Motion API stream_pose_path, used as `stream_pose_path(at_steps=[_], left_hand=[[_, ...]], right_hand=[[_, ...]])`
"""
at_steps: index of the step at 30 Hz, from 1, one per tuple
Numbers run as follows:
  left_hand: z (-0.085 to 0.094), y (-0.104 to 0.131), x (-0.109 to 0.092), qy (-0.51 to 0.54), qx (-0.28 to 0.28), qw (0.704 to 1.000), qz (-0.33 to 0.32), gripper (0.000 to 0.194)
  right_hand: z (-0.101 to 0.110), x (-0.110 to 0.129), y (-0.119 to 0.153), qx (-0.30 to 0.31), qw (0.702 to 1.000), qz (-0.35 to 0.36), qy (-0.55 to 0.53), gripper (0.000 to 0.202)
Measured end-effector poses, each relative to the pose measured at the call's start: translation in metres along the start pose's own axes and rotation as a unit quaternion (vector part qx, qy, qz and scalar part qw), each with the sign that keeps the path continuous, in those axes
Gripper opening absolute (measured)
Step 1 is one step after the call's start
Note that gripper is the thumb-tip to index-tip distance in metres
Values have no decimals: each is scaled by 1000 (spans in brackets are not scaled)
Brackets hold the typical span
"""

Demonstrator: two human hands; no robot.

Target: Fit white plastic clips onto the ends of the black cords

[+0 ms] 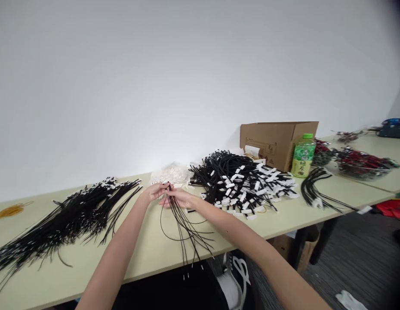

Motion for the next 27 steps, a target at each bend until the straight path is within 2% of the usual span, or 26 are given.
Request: stream_pose_path(at_steps=[3, 6, 8, 12, 15, 20, 24, 27], left_hand=[[12, -1, 10, 1, -8, 1000, 17, 27], [21, -3, 8, 3, 2, 1000, 25, 19], [28, -2, 3, 2, 19, 999, 32, 12], [44, 9, -6, -11, 54, 997, 46, 22], [54, 18, -8, -26, 73, 995, 60, 25], [63, 29, -14, -40, 89, 993, 68, 20], [62, 41, -13, -53, 119, 988, 85, 18], [51, 51, -2, -64, 161, 978, 113, 21]], right_hand=[[-11, -18, -10, 9, 1000, -18, -18, 22], [-16, -32, -14, 26, 998, -42, -33, 18], [-21, -38, -11, 55, 996, -65, -38, 22], [-42, -45, 8, 150, 980, -123, -34, 44], [-69, -47, 28, 250, 954, -164, -25, 61], [-102, -57, 59, 402, 884, -239, 27, 75], [-103, -64, 73, 439, 847, -283, 98, 74], [-96, -64, 82, 444, 826, -307, 161, 72]])
Point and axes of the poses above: each hand's wrist, its own y-axis away from the middle knuckle, its own z-axis out of the back of the hand, x = y × z, the point moved 9 cm from there along -y, towards the middle knuckle, and after that the axes turned 10 degrees about -z, right-handed, at the moved point
